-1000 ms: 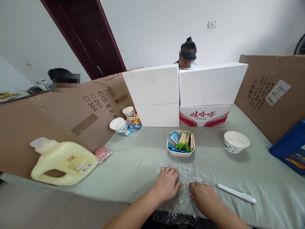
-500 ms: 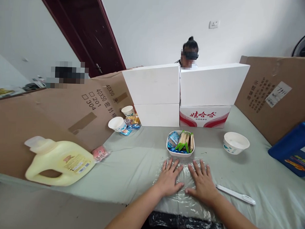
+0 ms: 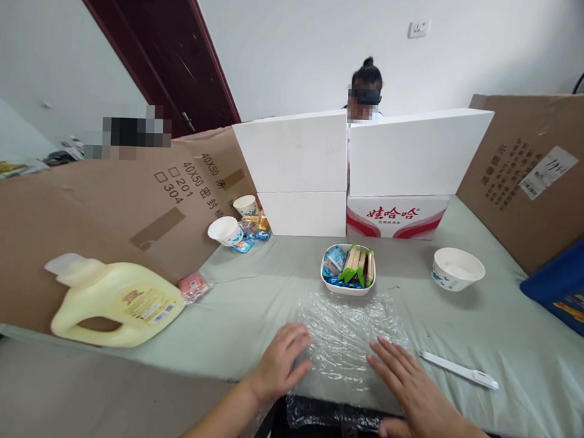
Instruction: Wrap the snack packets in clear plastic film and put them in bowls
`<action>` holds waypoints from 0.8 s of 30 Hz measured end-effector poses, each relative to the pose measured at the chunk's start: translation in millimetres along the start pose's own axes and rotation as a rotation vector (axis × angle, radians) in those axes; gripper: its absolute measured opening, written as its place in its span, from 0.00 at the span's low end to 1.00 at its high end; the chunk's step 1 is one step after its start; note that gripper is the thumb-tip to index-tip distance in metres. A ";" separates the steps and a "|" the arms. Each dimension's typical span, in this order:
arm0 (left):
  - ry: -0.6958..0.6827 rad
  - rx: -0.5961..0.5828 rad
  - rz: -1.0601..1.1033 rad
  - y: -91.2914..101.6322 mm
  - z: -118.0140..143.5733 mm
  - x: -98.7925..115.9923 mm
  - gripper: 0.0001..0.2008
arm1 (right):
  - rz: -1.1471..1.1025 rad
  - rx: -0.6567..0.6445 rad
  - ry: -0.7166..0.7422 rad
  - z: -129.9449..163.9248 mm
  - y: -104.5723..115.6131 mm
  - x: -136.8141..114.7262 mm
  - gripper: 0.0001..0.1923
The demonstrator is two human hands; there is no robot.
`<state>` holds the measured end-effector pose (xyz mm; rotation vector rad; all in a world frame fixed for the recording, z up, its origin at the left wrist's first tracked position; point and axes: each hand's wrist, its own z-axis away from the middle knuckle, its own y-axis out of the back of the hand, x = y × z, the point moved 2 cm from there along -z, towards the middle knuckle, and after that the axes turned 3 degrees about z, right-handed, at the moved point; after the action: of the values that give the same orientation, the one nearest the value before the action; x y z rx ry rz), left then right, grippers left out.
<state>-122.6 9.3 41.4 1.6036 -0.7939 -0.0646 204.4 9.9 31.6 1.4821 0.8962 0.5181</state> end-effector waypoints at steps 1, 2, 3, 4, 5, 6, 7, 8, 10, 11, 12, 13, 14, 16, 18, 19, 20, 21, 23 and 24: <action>-0.095 -0.058 0.036 -1.7 13.4 6.4 0.26 | -0.024 -0.052 0.042 11.6 -2.1 -1.5 0.45; -0.174 -0.117 0.053 -4.1 25.8 11.2 0.31 | -0.036 -0.090 0.051 23.0 -5.9 -1.1 0.45; -0.231 -0.168 0.054 -7.0 36.6 14.2 0.36 | -0.036 -0.113 0.036 33.6 -10.9 0.9 0.43; -0.264 -0.205 0.045 -9.8 45.1 15.5 0.39 | -0.030 -0.118 0.011 43.0 -16.1 3.9 0.41; -0.274 -0.229 0.029 -12.3 51.1 15.6 0.38 | -0.019 -0.111 -0.009 50.9 -20.6 7.0 0.38; -0.266 -0.240 0.016 -14.0 54.7 15.2 0.34 | -0.008 -0.095 -0.018 56.9 -23.5 9.4 0.36; -0.249 -0.237 0.013 -14.7 56.1 14.8 0.28 | 0.001 -0.071 -0.016 60.9 -24.2 10.7 0.33; -0.232 -0.216 0.025 -14.2 55.8 14.9 0.22 | 0.002 -0.043 -0.002 62.9 -22.7 10.4 0.30; -0.205 -0.142 0.104 -9.9 51.7 17.2 0.16 | -0.028 0.019 0.030 62.0 -13.5 5.4 0.22; -0.178 -0.094 0.168 -6.4 48.7 18.6 0.15 | -0.068 0.049 0.031 59.8 -7.2 1.6 0.18; -0.129 -0.049 0.240 -2.6 45.2 19.6 0.12 | -0.126 0.078 0.012 57.1 -0.9 -2.3 0.15; -0.053 -0.009 0.310 1.2 41.4 19.8 0.10 | -0.198 0.103 -0.034 54.1 4.4 -5.5 0.12; 0.042 0.022 0.372 4.5 37.3 19.2 0.09 | -0.279 0.128 -0.111 51.1 8.2 -7.4 0.11; 0.242 0.070 0.471 9.0 27.6 15.5 0.09 | -0.442 0.179 -0.312 45.1 10.1 -6.7 0.12; 0.397 0.121 0.526 9.8 15.2 9.9 0.09 | -0.552 0.232 -0.503 37.3 5.8 -1.0 0.14; 0.457 0.143 0.541 8.4 8.1 6.7 0.10 | -0.584 0.263 -0.575 32.0 2.4 2.9 0.14; 0.511 0.159 0.542 5.9 0.8 3.4 0.11 | -0.606 0.297 -0.631 25.7 -1.1 7.3 0.14; 0.558 0.174 0.526 2.7 -6.4 0.3 0.13 | -0.628 0.330 -0.678 18.7 -4.8 11.7 0.14; 0.631 0.200 0.442 -5.3 -18.9 -4.5 0.15 | -0.685 0.387 -0.762 3.8 -11.4 20.0 0.16; 0.658 0.211 0.377 -9.5 -23.5 -6.0 0.15 | -0.712 0.409 -0.799 -3.2 -14.0 23.5 0.19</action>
<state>-111.9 32.3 35.7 1.5053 -0.5759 0.8007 212.9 29.3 13.9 1.4146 0.8148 -0.7777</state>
